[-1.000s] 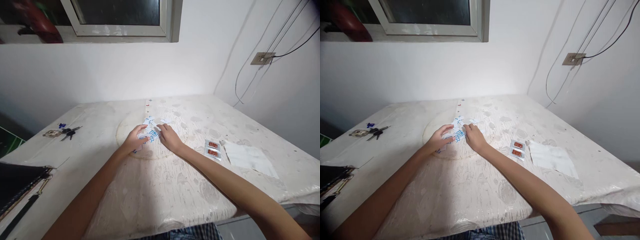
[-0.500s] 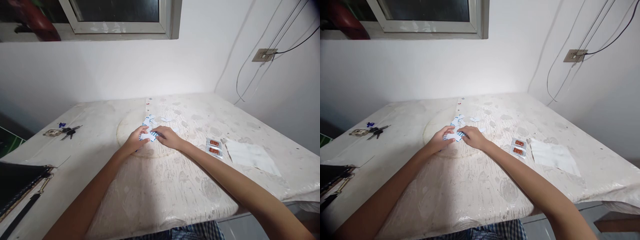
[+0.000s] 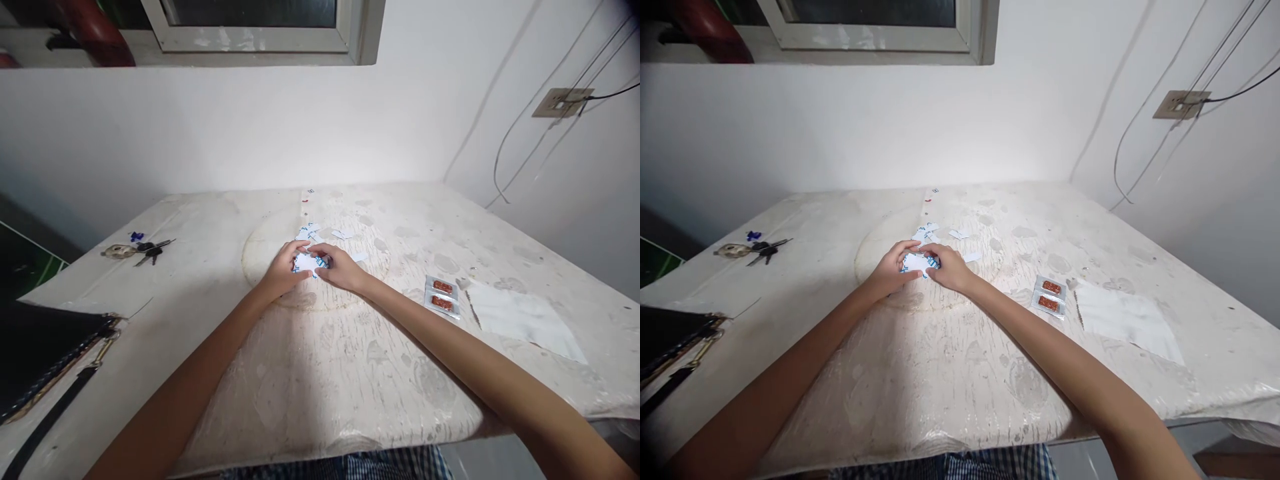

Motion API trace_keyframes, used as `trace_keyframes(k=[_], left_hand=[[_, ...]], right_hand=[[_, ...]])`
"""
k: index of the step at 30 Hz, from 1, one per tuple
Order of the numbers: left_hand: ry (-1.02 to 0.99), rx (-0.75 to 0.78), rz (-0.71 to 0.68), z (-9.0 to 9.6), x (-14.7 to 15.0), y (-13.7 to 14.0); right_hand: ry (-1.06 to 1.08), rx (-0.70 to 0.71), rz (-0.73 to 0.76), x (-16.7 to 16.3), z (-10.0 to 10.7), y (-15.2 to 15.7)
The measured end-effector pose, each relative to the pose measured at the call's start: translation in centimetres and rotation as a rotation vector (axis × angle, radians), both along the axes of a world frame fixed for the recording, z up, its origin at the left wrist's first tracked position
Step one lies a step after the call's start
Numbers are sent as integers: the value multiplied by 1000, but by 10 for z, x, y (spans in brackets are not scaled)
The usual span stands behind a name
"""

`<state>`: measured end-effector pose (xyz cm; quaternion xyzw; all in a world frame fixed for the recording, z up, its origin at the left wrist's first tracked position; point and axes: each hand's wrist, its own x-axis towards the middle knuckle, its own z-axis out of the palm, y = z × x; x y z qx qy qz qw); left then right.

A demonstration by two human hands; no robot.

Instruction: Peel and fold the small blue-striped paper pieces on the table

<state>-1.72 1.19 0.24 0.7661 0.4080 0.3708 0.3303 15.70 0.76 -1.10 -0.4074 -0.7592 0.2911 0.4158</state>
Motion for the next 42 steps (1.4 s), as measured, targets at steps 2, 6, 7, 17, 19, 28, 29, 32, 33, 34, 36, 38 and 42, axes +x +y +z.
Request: trace_keyframes(k=[2, 6, 7, 17, 19, 28, 29, 32, 33, 34, 36, 38, 42], left_hand=[[-18, -35, -30, 0, 0, -2], [17, 18, 32, 2, 3, -2], [17, 37, 57, 2, 5, 0], [-219, 117, 251, 49, 35, 48], [-246, 98, 234, 67, 34, 50], [30, 40, 210, 55, -10, 20], [104, 37, 256, 45, -13, 15], [423, 81, 284, 17, -14, 1], [506, 90, 285, 11, -12, -4], [547, 144, 257, 6, -9, -8], [534, 209, 122, 2, -4, -15], [454, 240, 35, 2, 0, -18], [459, 302, 80, 6, 2, -7]], right_hand=[[39, -19, 7, -1, 2, -2], [146, -36, -23, -3, 5, -4], [169, -38, -40, -3, 5, -3], [547, -154, -270, 6, 45, 39], [563, -132, -241, 14, 59, 40], [120, -54, -203, 59, 49, 4], [5, -54, -241, 60, 40, 0], [-379, -41, -316, 54, 17, -15], [-484, -21, -308, 51, 12, -20], [-556, 4, -260, 47, 9, -25], [-606, 50, -115, 40, 7, -32], [-599, 88, -14, 36, 8, -37], [-658, 127, -185, 30, 9, -40]])
